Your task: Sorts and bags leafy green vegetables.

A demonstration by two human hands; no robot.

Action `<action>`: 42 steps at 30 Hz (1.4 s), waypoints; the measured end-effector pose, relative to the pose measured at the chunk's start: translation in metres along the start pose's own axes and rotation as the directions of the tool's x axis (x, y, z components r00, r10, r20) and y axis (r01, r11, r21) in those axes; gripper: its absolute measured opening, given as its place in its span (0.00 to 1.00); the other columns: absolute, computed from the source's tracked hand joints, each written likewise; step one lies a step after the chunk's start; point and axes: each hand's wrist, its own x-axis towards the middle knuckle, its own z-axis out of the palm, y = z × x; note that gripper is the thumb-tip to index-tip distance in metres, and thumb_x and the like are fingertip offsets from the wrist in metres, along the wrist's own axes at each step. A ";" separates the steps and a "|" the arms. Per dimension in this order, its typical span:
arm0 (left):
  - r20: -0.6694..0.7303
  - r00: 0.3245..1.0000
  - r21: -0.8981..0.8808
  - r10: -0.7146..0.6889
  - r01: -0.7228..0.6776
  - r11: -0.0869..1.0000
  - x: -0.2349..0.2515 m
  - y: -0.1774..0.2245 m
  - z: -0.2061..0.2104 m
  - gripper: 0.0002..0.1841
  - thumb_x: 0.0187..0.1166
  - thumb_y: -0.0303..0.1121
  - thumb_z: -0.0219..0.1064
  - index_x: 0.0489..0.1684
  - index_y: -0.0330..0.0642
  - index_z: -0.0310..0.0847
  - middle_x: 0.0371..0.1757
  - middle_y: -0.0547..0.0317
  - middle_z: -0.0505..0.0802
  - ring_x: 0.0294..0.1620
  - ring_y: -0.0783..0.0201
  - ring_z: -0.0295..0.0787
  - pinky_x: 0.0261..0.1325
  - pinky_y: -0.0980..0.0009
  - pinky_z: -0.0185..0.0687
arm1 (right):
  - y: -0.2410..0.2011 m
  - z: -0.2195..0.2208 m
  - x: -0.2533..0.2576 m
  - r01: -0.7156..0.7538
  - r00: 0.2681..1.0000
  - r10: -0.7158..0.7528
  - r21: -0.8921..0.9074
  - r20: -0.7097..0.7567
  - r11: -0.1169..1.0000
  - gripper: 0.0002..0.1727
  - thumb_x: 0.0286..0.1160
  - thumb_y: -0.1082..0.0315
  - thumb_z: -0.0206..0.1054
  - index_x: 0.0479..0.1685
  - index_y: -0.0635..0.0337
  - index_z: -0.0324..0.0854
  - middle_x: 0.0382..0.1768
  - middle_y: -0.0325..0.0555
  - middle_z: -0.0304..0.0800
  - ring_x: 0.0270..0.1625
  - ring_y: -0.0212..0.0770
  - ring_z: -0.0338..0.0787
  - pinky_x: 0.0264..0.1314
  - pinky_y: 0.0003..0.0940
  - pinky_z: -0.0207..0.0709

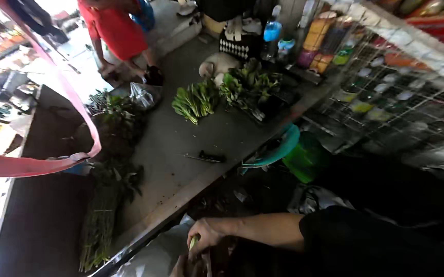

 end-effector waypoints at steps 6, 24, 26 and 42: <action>-0.461 0.867 -0.150 0.189 -0.286 0.946 0.052 0.019 -0.039 0.31 0.76 0.38 0.73 0.73 0.25 0.75 0.71 0.30 0.84 0.75 0.42 0.81 0.79 0.48 0.75 | 0.006 -0.135 -0.003 -0.086 0.953 0.138 0.196 -0.269 0.977 0.21 0.77 0.54 0.74 0.57 0.64 0.88 0.48 0.57 0.92 0.50 0.49 0.91 0.61 0.53 0.83; -0.270 0.962 -0.545 -0.044 -0.115 0.831 0.191 0.157 -0.049 0.19 0.85 0.30 0.62 0.66 0.24 0.76 0.60 0.39 0.90 0.54 0.58 0.92 0.62 0.59 0.89 | 0.120 -0.461 0.062 -0.263 0.228 0.384 0.323 -0.895 0.909 0.32 0.77 0.54 0.72 0.76 0.61 0.73 0.59 0.63 0.89 0.61 0.63 0.90 0.64 0.64 0.82; -0.248 0.969 -0.482 -0.013 -0.112 0.869 0.205 0.176 -0.061 0.18 0.85 0.30 0.62 0.66 0.25 0.78 0.61 0.39 0.90 0.55 0.55 0.93 0.62 0.56 0.89 | 0.131 -0.464 0.066 -0.305 0.267 0.400 0.317 -0.877 0.898 0.28 0.80 0.56 0.69 0.75 0.61 0.75 0.58 0.60 0.91 0.62 0.61 0.91 0.66 0.62 0.82; 0.015 0.983 -0.524 -0.183 0.164 0.836 0.458 0.312 -0.085 0.33 0.89 0.47 0.61 0.87 0.37 0.61 0.83 0.39 0.75 0.81 0.44 0.74 0.76 0.44 0.73 | 0.174 -0.458 0.007 -0.036 0.257 0.565 0.577 -0.784 0.816 0.34 0.87 0.47 0.62 0.79 0.67 0.72 0.68 0.65 0.85 0.73 0.58 0.84 0.80 0.57 0.72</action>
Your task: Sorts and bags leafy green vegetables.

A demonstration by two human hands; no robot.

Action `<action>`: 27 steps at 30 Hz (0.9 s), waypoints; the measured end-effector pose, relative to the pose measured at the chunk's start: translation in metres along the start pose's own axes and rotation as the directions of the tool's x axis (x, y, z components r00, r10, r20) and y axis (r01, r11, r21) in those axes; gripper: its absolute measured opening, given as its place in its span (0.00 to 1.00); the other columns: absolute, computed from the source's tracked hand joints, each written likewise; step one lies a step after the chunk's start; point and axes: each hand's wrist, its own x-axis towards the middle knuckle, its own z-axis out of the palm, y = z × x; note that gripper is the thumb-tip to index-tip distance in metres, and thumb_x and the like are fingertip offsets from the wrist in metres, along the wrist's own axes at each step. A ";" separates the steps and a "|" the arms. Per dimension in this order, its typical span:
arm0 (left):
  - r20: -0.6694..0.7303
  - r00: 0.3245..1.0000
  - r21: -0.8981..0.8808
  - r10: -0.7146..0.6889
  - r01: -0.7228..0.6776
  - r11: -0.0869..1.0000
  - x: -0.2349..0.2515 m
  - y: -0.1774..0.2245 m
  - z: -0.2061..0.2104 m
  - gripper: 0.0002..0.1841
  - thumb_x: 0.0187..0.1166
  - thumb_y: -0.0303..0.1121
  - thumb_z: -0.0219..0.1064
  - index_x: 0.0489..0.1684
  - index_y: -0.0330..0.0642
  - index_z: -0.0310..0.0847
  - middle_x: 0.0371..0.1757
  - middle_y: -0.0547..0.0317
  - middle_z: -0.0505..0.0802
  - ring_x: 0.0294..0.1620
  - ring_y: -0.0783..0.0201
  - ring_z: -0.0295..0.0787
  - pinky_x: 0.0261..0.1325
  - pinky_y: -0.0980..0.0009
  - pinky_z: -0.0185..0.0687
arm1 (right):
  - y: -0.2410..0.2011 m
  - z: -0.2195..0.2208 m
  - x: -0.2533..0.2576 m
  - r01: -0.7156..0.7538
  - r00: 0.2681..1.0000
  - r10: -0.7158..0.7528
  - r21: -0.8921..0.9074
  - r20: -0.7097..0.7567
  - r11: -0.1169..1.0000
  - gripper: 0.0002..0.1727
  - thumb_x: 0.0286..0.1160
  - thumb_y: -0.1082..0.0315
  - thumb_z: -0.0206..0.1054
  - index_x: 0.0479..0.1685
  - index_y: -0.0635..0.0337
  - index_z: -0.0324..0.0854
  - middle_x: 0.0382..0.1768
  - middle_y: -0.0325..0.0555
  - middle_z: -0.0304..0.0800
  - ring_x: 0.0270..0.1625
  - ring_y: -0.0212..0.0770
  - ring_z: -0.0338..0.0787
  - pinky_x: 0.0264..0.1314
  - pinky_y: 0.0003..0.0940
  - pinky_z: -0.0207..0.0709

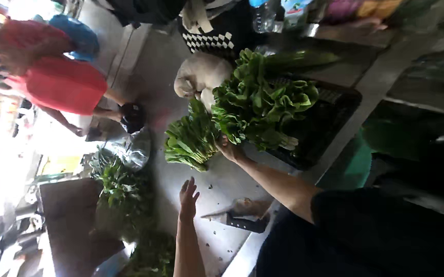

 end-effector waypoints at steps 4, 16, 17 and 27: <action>0.048 0.999 -0.025 -0.013 0.014 1.000 0.044 0.019 0.022 0.33 0.90 0.48 0.58 0.89 0.39 0.58 0.86 0.40 0.71 0.84 0.44 0.70 0.78 0.46 0.71 | -0.042 -0.005 0.009 -0.048 0.991 0.037 0.085 0.129 0.995 0.42 0.81 0.44 0.68 0.83 0.69 0.66 0.75 0.66 0.79 0.80 0.57 0.78 0.85 0.53 0.67; 0.166 0.972 -0.093 0.168 -0.155 0.984 0.078 0.048 0.034 0.34 0.94 0.58 0.36 0.81 0.38 0.67 0.69 0.44 0.85 0.65 0.55 0.84 0.67 0.53 0.82 | -0.054 0.037 0.058 0.004 0.921 0.017 -0.053 0.389 0.999 0.45 0.62 0.49 0.83 0.77 0.67 0.74 0.71 0.66 0.82 0.76 0.62 0.80 0.80 0.64 0.69; 0.185 0.965 -0.137 0.188 -0.164 0.977 0.077 0.044 0.029 0.35 0.94 0.57 0.35 0.82 0.38 0.66 0.70 0.43 0.85 0.66 0.54 0.84 0.68 0.51 0.82 | -0.055 0.040 0.055 -0.020 0.907 0.013 0.013 0.420 1.000 0.46 0.63 0.52 0.83 0.82 0.65 0.70 0.74 0.66 0.80 0.78 0.60 0.78 0.82 0.63 0.67; -0.018 0.910 -0.349 0.414 -0.393 0.850 0.017 -0.018 0.000 0.50 0.48 0.59 0.87 0.66 0.32 0.69 0.49 0.57 0.92 0.50 0.70 0.90 0.59 0.66 0.88 | -0.057 0.027 -0.023 0.257 0.791 -0.285 0.127 0.541 0.958 0.52 0.58 0.63 0.86 0.87 0.65 0.59 0.70 0.61 0.83 0.72 0.52 0.85 0.78 0.52 0.75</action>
